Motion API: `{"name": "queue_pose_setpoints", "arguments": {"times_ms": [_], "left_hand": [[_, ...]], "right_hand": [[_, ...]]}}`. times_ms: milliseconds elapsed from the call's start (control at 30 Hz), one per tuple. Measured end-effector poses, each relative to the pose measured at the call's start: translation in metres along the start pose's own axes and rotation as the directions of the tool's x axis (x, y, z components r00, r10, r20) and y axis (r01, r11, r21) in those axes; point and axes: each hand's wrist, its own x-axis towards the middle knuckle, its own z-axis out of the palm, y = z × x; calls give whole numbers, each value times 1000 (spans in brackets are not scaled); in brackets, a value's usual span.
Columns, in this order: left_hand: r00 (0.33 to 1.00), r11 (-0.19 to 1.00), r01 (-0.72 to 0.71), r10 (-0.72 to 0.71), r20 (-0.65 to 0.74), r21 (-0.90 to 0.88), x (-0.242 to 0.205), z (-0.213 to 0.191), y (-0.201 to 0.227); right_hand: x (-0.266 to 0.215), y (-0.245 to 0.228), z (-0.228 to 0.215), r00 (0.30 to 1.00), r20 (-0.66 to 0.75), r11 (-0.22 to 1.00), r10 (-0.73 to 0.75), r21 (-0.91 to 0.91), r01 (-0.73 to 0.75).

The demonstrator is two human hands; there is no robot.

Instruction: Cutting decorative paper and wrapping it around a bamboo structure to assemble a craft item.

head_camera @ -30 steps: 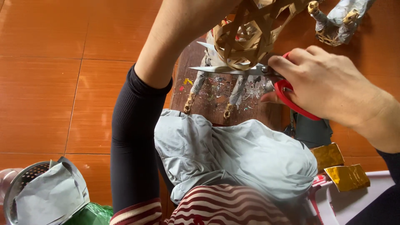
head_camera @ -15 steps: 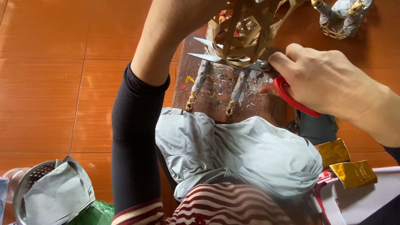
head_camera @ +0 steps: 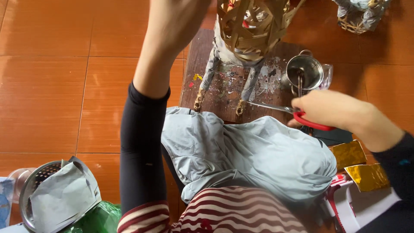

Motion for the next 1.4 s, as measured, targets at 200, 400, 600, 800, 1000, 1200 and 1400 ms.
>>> {"name": "queue_pose_setpoints", "arguments": {"times_ms": [200,400,600,800,1000,1200,1400], "left_hand": [[997,811,56,-75,-7,-582,-33,15,20],[860,356,510,-238,452,-783,-61,44,8],[852,589,502,-460,249,-633,-109,59,-85],[847,889,442,-372,380,-115,-174,99,-159],[744,785,619,-584,324,-7,-194,138,-126],[723,763,644,-629,287,51,-193,140,-122],[908,815,419,-378,179,-400,-167,135,-110]], "right_hand": [[104,81,172,932,254,516,257,780,-354],[239,100,359,784,-151,392,601,911,-125],[237,86,299,784,-364,629,503,776,-43],[92,3,16,351,-888,619,299,460,636],[6,-17,-77,-106,-951,571,290,83,817],[9,-11,-86,-102,-962,641,253,88,762],[17,0,-86,-88,-970,695,228,99,712]]}}
